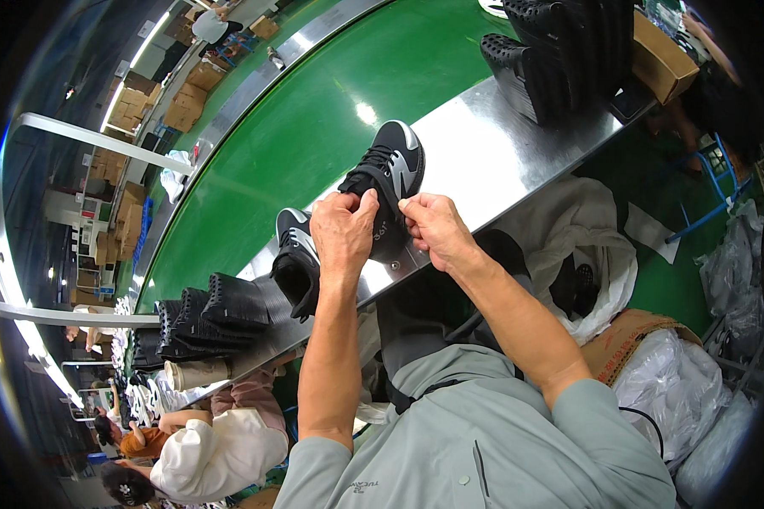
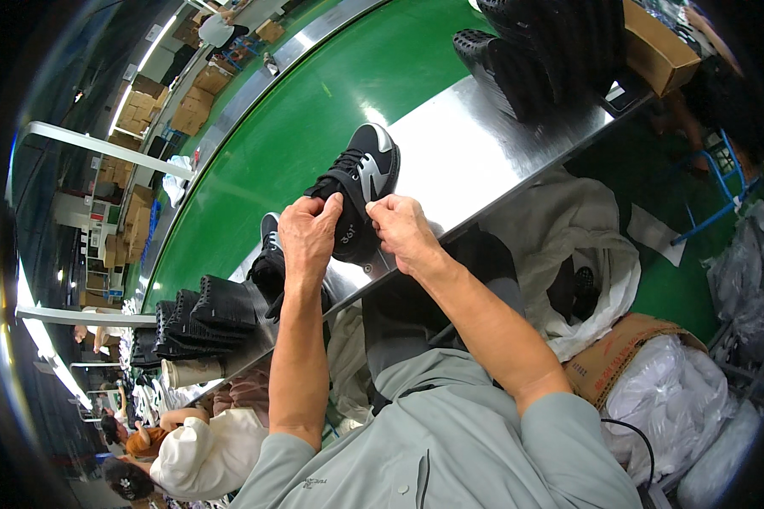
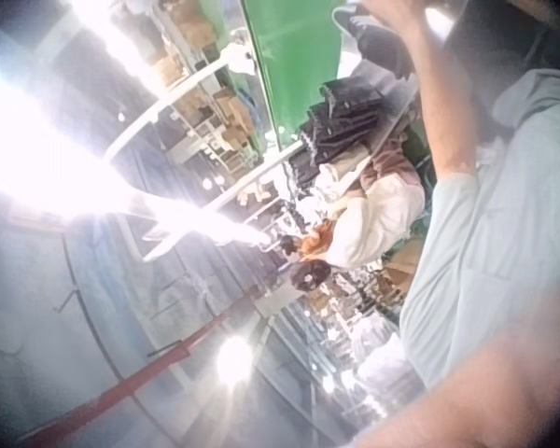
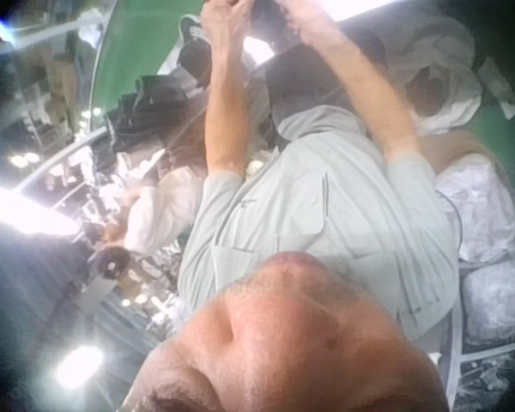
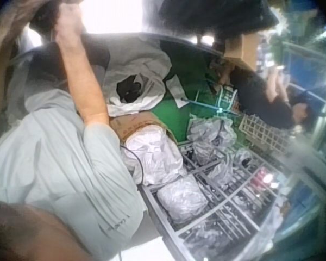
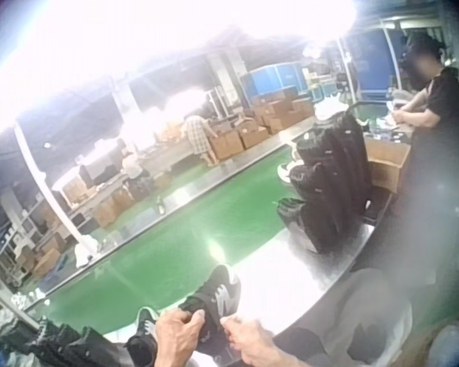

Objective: The person reaches into a white bag to retrieve shoe components, places them on a metal surface, and proceeds to pick up various pairs of sneakers from a conveyor belt. The person handles each shoe, turning it over and checking different parts before placing them back onto the moving belt or a nearby stack.

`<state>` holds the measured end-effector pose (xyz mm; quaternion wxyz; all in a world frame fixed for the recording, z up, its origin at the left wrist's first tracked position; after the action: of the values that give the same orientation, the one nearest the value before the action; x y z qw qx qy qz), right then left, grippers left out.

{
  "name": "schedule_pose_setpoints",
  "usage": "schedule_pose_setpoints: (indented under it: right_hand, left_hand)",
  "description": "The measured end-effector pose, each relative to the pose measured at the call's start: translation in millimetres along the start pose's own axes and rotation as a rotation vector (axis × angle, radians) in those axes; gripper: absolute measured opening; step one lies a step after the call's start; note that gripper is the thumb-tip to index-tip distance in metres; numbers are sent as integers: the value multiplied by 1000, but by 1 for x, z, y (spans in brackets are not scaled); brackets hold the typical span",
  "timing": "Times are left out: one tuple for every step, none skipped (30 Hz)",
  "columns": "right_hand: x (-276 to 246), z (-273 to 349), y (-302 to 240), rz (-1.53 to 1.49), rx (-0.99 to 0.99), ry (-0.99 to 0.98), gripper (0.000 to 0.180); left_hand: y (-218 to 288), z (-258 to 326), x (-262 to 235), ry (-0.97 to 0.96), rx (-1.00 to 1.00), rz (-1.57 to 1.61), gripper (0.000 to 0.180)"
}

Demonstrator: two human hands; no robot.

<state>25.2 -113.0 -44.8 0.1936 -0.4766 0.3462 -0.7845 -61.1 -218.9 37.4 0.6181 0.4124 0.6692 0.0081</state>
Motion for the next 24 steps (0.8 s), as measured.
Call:
schedule_pose_setpoints:
  right_hand:
    - [1, -2, 3, 2, 0, 2, 18]
    - [2, -5, 6, 17, -12, 2, 18]
    - [2, -7, 7, 33, -24, 3, 18]
    - [2, -6, 6, 34, -24, 3, 18]
    - [1, -5, 4, 66, 6, 8, 17]
    - [1, -4, 3, 97, 37, 13, 16]
    - [1, -2, 1, 103, 34, 12, 16]
    - [0, 3, -3, 333, -156, 130, 17]
    - [-1, 7, -7, 561, -349, 248, 20]
    - [-1, 11, -13, 569, -349, 246, 20]
    - [-1, 17, -22, 631, -463, 260, 20]
    - [0, 22, -29, 693, -576, 272, 21]
    - [1, 26, -36, 736, -588, 240, 21]
    - [3, 28, -42, 745, -592, 238, 21]
    - [5, 30, -47, 825, -657, 206, 21]
    - [10, 33, -52, 903, -723, 163, 22]
    - [15, 34, -56, 912, -729, 149, 22]
    - [20, 36, -60, 990, -779, 120, 21]
    - [23, 37, -62, 1071, -826, 96, 21]
    - [24, 34, -62, 1082, -829, 86, 21]
    - [24, 28, -64, 1166, -874, 56, 19]
    - [25, 24, -65, 1250, -918, 26, 17]
    - [25, 22, -67, 1246, -956, 64, 13]
    - [19, 20, -68, 1206, -920, 64, 12]
  left_hand:
    - [-1, 0, 2, 7, 13, -1, 38]
    - [-1, 0, 3, 15, 26, -2, 38]
    - [-3, 0, 4, 14, 26, 0, 38]
    - [-4, 0, 3, 0, 21, -16, 38]
    - [-5, 0, 2, -13, 17, -32, 38]
    - [-6, 0, 0, -11, 16, -31, 38]
    - [-6, 0, -1, -38, 21, -24, 36]
    - [-7, 1, -3, -64, 25, -17, 34]
    - [-7, 4, -6, -60, 24, -12, 34]
    - [-8, 11, -9, -139, -33, 258, 31]
    - [-8, 16, -12, -217, -90, 529, 27]
    - [-7, 20, -17, -227, -177, 494, 24]
    - [-4, 22, -22, -124, -101, 329, 28]
    - [-1, 23, -25, -21, -27, 163, 33]
    - [4, 20, -26, -41, -58, 105, 36]
    - [8, 16, -28, -53, -93, 44, 40]
    - [0, 13, -20, -148, -151, 142, 44]
    - [1, 12, -16, -237, -220, 217, 43]
    - [2, 13, -11, -257, -206, 214, 43]
    - [2, 15, -6, -276, -193, 211, 43]
    - [-2, 14, -1, -248, -191, 224, 40]
    - [-4, 13, 4, -190, -175, 230, 36]
    - [-5, 16, 7, -181, -192, 267, 36]
    - [-5, 20, 8, -172, -209, 303, 36]
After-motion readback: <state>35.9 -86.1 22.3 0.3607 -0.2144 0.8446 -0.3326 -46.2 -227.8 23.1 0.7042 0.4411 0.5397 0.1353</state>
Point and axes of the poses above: each hand's wrist, its own z-axis away from the middle knuckle, its own x-axis out of the palm, y = z × x, the point moved 1 cm from there along -z, towards the middle knuckle, and after that the axes turned 3 degrees about -y, right-handed, at the moved point
